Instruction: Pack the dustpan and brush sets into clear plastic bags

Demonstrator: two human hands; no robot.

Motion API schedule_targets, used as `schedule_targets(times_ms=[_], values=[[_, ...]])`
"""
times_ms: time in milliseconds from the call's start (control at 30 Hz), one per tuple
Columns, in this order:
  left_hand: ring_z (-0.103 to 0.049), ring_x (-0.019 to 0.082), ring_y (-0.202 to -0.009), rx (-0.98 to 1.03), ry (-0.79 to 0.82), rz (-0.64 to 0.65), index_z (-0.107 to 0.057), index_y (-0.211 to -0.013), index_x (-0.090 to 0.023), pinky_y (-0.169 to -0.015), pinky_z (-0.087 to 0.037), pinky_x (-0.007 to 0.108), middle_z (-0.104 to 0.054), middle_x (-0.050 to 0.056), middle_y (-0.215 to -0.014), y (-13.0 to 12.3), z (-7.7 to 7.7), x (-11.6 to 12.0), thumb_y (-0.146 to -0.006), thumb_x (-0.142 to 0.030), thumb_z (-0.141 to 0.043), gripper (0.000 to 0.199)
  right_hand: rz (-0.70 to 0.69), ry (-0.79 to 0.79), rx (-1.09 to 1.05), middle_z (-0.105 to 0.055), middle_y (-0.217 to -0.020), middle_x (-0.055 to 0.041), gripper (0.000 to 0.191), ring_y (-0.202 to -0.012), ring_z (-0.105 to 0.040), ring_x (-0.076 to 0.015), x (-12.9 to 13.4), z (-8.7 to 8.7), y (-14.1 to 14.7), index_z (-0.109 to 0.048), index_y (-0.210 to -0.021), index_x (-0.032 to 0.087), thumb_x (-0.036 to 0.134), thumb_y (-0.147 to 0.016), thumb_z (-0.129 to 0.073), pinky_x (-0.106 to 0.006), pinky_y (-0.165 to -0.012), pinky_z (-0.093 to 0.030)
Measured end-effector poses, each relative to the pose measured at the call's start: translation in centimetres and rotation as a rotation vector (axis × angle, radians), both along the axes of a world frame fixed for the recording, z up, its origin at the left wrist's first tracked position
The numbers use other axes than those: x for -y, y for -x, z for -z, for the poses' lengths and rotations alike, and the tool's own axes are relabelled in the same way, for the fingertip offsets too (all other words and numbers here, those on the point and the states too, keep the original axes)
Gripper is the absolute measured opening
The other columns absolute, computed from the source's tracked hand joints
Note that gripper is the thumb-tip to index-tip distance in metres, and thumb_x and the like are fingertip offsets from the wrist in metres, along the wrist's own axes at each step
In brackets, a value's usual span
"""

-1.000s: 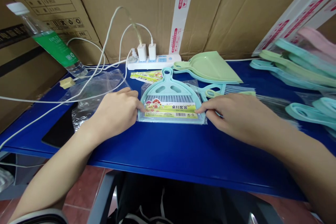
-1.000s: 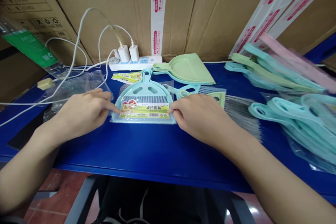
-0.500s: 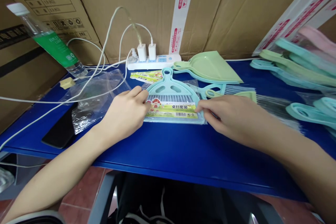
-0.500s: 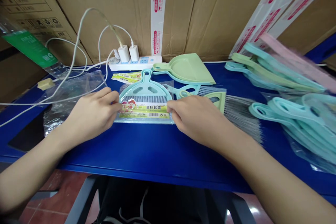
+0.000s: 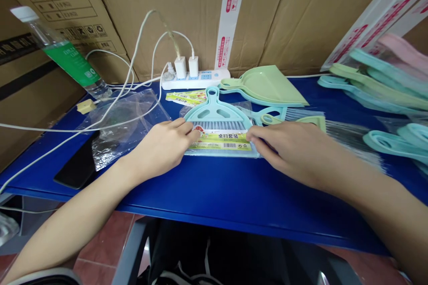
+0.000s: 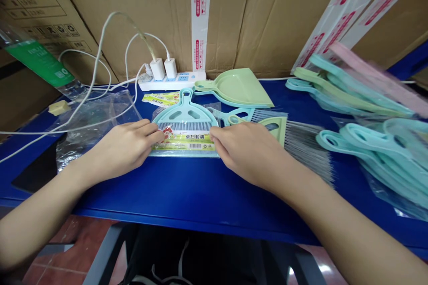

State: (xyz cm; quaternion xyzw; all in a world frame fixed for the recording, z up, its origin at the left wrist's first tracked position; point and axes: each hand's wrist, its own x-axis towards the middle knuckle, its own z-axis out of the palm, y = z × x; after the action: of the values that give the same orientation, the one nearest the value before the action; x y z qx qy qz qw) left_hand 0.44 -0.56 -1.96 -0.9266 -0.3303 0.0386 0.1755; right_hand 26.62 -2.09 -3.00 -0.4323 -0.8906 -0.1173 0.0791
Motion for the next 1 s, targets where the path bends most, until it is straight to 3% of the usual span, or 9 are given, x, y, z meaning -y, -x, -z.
schedule_targets(times_ms=[267,433,667,833,1000], values=[[-0.065,0.023,-0.083,-0.004,-0.001,0.006,-0.066,-0.105,-0.014,-0.072,-0.056,0.035,-0.069,0.007,-0.089,0.0,0.0,0.0,-0.085,-0.001,-0.047,0.03,-0.046,-0.015,0.002,-0.069,-0.067,-0.0053,0.028,-0.058,-0.06,-0.0201,-0.2,0.5,-0.1,-0.064,-0.081,0.02,0.019,-0.094,-0.039,-0.031,-0.05,-0.034],[-0.066,0.022,-0.083,0.002,0.007,0.007,-0.065,-0.103,-0.014,-0.074,-0.056,0.034,-0.07,0.007,-0.09,-0.2,0.0,0.0,-0.088,-0.001,-0.044,0.029,-0.171,-0.045,-0.075,-0.069,-0.075,-0.0068,0.027,-0.072,-0.062,-0.0222,-0.4,0.6,-0.1,-0.067,-0.086,0.018,0.011,-0.092,-0.042,-0.033,-0.064,-0.046],[-0.068,0.02,-0.081,0.015,0.021,0.06,-0.062,-0.119,-0.017,-0.077,-0.057,0.034,-0.068,0.006,-0.094,-0.3,0.3,0.2,-0.096,-0.013,-0.044,0.03,-0.292,-0.21,-0.028,-0.067,-0.075,-0.0081,0.031,-0.075,-0.058,-0.0218,0.5,0.9,1.4,-0.071,-0.088,0.017,0.009,-0.095,-0.041,-0.033,-0.068,-0.044],[-0.069,0.019,-0.085,0.01,0.062,0.085,-0.052,-0.141,-0.021,-0.08,-0.057,0.033,-0.065,0.006,-0.099,-0.4,0.5,0.1,-0.094,-0.007,-0.044,0.05,-0.317,-0.125,-0.045,-0.072,-0.087,-0.0092,0.033,-0.079,-0.063,-0.0219,0.5,1.8,1.7,-0.07,-0.105,0.014,0.01,-0.097,-0.039,-0.034,-0.074,-0.047],[-0.068,0.019,-0.085,-0.037,0.106,0.026,-0.051,-0.141,-0.021,-0.081,-0.057,0.033,-0.064,0.007,-0.098,-0.5,0.1,0.2,-0.095,-0.009,-0.042,0.049,-0.298,-0.068,-0.09,-0.073,-0.091,-0.0106,0.03,-0.081,-0.066,-0.0235,0.1,1.9,1.6,-0.069,-0.106,0.012,0.015,-0.099,-0.04,-0.036,-0.075,-0.05]])
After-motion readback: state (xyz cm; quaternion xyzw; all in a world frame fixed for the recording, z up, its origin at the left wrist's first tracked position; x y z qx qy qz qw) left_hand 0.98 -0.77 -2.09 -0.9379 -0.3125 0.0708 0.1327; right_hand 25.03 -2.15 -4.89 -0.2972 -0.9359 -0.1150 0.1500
